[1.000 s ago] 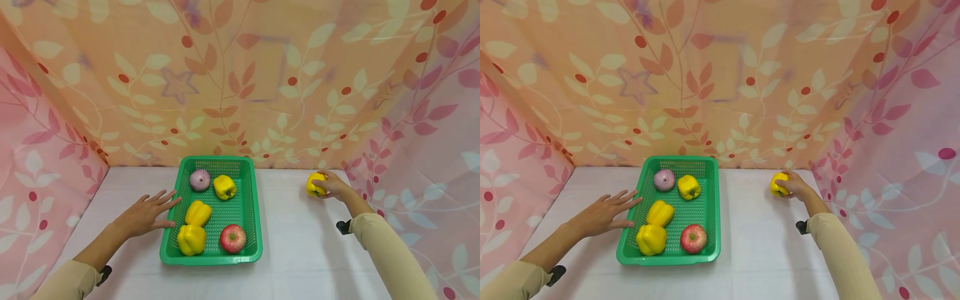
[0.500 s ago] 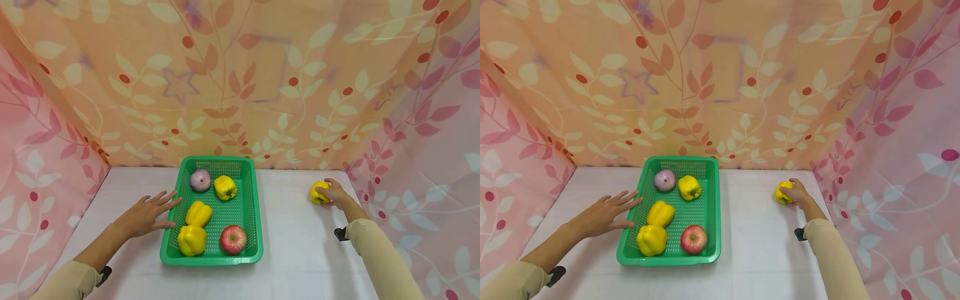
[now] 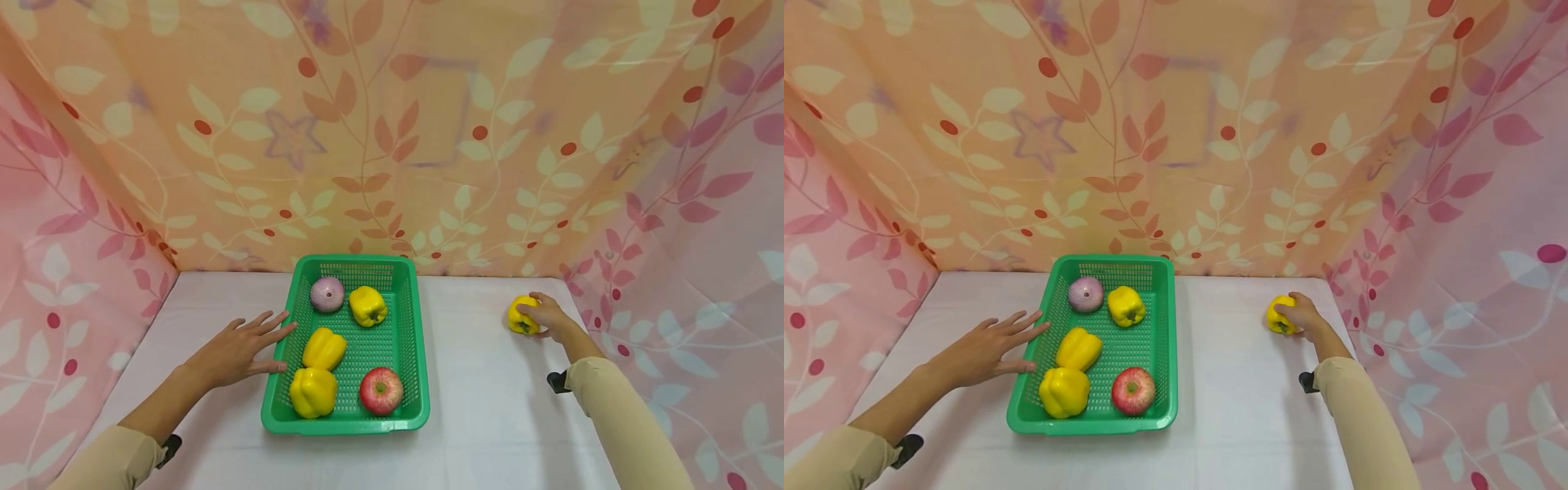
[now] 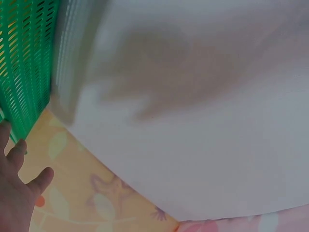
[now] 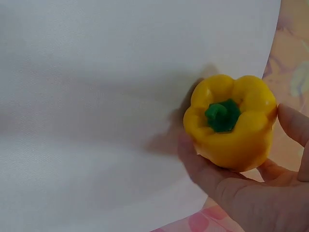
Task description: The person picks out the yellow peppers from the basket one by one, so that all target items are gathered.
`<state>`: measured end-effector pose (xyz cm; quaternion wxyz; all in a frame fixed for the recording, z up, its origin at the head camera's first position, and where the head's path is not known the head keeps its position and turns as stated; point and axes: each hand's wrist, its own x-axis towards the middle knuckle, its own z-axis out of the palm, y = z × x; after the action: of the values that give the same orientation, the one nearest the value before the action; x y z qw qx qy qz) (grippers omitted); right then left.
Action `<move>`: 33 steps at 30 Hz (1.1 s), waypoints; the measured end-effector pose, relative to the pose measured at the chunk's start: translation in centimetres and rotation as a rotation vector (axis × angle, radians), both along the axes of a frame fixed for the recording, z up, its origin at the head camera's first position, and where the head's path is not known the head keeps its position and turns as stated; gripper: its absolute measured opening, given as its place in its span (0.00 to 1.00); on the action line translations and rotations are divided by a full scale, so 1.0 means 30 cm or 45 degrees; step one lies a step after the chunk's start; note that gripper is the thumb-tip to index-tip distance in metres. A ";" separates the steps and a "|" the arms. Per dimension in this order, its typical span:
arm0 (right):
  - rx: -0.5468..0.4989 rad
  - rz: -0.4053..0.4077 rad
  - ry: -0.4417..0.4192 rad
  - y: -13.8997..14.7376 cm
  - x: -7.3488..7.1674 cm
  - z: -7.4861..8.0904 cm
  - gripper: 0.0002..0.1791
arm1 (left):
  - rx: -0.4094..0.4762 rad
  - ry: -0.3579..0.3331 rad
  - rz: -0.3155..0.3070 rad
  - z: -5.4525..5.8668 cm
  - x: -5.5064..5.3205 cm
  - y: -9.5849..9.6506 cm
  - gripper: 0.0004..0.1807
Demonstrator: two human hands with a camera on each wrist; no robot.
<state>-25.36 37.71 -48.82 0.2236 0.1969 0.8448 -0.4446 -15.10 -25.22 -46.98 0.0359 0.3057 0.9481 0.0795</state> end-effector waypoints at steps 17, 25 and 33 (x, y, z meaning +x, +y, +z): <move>0.103 0.177 0.196 -0.089 -0.051 0.135 0.47 | 0.017 -0.003 -0.010 0.010 -0.001 0.001 0.43; -0.131 0.316 0.320 -0.270 -0.073 0.220 0.49 | 0.021 0.011 -0.016 0.011 0.000 0.000 0.43; -0.393 0.429 0.316 -0.486 -0.079 0.284 0.44 | 0.033 -0.011 -0.001 0.002 0.001 -0.002 0.44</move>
<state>-27.73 23.14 -40.30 0.2166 -0.0389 0.8088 -0.5453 -15.06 -25.28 -46.91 0.0361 0.3061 0.9467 0.0932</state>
